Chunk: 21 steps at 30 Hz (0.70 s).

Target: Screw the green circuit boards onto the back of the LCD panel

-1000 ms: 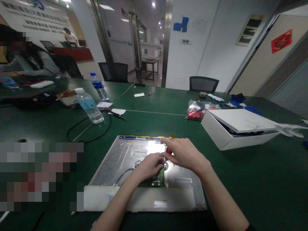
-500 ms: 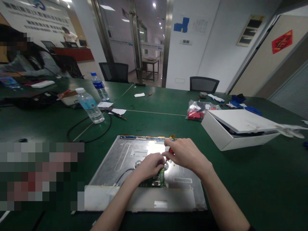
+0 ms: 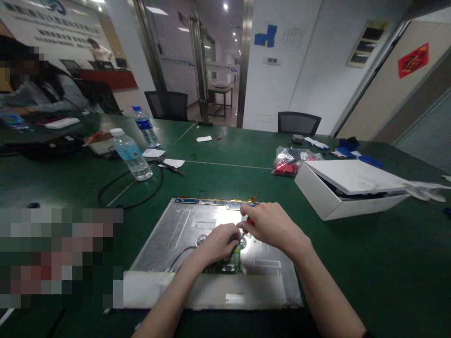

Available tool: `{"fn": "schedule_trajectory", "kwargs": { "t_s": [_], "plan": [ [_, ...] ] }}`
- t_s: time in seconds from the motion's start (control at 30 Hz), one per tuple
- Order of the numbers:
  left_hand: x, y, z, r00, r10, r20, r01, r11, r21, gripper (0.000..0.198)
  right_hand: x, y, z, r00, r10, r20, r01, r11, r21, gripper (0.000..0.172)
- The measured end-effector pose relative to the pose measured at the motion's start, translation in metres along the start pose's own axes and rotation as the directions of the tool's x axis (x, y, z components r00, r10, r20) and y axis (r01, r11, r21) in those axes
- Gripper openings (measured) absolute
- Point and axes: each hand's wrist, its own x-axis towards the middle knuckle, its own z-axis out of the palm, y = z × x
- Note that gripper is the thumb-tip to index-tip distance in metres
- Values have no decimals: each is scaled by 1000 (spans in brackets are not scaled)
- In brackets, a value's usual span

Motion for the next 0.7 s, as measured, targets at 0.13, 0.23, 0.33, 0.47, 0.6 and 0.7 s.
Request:
{"fn": "schedule_trajectory", "kwargs": {
  "t_s": [0.13, 0.23, 0.33, 0.47, 0.6, 0.7],
  "plan": [
    [0, -3, 3, 1000, 7, -21, -8, 1000, -20, 11, -4, -1, 0, 995, -95, -26, 96, 994, 58, 13],
    [0, -4, 3, 1000, 10, -13, -10, 1000, -18, 12, -3, -3, 0, 995, -86, -41, 88, 995, 42, 12],
    [0, -2, 1, 1000, 1, 1, -1, 1000, 0, 12, 0, -3, 2, 999, -27, -26, 28, 1000, 11, 6],
    [0, -2, 1, 1000, -11, -1, 11, 1000, 24, 13, 0, -4, 2, 1000, -12, -15, 13, 1000, 28, 12],
    [1, -5, 4, 1000, -3, -10, 4, 1000, 15, 14, -2, -8, 0, 996, -85, -38, 87, 995, 56, 17],
    [1, -5, 5, 1000, 9, -1, -9, 1000, -11, 15, 1, -9, 0, 998, -57, -26, 58, 998, 28, 18]
  ]
}}
